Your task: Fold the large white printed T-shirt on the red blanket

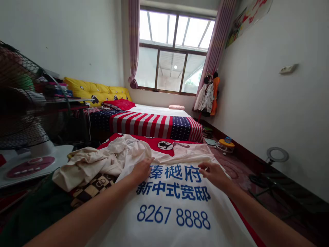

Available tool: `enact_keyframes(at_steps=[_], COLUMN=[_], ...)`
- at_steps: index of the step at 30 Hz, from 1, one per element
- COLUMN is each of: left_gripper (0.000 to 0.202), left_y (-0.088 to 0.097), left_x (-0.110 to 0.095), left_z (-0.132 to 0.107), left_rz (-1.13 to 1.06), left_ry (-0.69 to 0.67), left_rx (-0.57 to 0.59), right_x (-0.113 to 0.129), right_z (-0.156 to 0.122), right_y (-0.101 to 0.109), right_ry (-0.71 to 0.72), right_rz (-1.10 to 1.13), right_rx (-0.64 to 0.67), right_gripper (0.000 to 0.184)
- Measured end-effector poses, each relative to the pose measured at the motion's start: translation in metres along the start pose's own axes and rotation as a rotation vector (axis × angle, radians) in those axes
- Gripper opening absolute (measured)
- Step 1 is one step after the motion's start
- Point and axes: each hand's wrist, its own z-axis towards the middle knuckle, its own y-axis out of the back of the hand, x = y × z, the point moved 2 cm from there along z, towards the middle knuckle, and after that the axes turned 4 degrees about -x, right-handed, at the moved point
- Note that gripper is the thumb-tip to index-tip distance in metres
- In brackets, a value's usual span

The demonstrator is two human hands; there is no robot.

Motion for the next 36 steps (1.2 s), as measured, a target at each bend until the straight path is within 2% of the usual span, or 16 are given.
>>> enact_keyframes(at_steps=[3,5,9,12,14,17,20,22,24,26,28,30,32,34,36], left_gripper=[0.057,0.051,0.023,0.018,0.025,0.038,0.059,0.065,0.062,0.059,0.059,0.061,0.060,0.059,0.059], left_y=[-0.006,-0.007,-0.009,-0.009,-0.006,-0.005,-0.015,-0.027,-0.037,-0.045,-0.048,-0.047,-0.043,-0.039,-0.040], left_x=[0.013,0.015,0.016,0.018,0.019,0.015,0.005,-0.004,-0.011,-0.012,-0.009,-0.004,-0.006,-0.020,-0.043], left_z=[0.030,0.045,0.067,0.088,0.106,0.125,0.121,0.106,0.084,0.062,0.044,0.034,0.032,0.030,0.025], left_rz=[0.005,-0.014,-0.097,-0.207,-0.270,-0.298,-0.280,-0.267,-0.268,-0.230,-0.132,-0.022,0.075,0.164,0.202], left_ry=[0.027,0.022,0.045,0.088,0.128,0.187,0.189,0.144,0.057,-0.072,-0.172,-0.200,-0.134,-0.038,-0.002], left_rx=[0.002,0.012,0.028,0.051,0.003,-0.157,-0.237,-0.218,-0.159,-0.038,0.123,0.239,0.272,0.251,0.222], right_x=[-0.003,-0.006,-0.007,-0.009,-0.011,-0.012,-0.006,0.000,0.005,0.001,-0.017,-0.047,-0.081,-0.108,-0.125], right_z=[0.049,0.071,0.097,0.118,0.133,0.144,0.122,0.091,0.057,0.030,0.016,0.015,0.019,0.020,0.015], right_y=[-0.018,-0.029,-0.046,-0.047,-0.044,-0.046,-0.062,-0.078,-0.091,-0.095,-0.087,-0.065,-0.036,-0.008,0.011], right_ry=[-0.046,-0.060,-0.058,-0.097,-0.129,-0.167,-0.138,0.006,0.221,0.409,0.450,0.267,-0.036,-0.239,-0.342], right_rz=[-0.070,-0.104,-0.137,-0.136,-0.118,-0.103,-0.114,-0.145,-0.196,-0.250,-0.318,-0.426,-0.541,-0.596,-0.552], right_rx=[-0.114,-0.126,-0.015,0.059,0.039,-0.101,-0.221,-0.235,-0.158,-0.003,0.091,0.040,-0.083,-0.162,-0.203], right_gripper=[0.026,0.029,0.031,0.014,0.012,0.037,0.057,0.060,0.059,0.057,0.056,0.050,0.040,0.035,0.035])
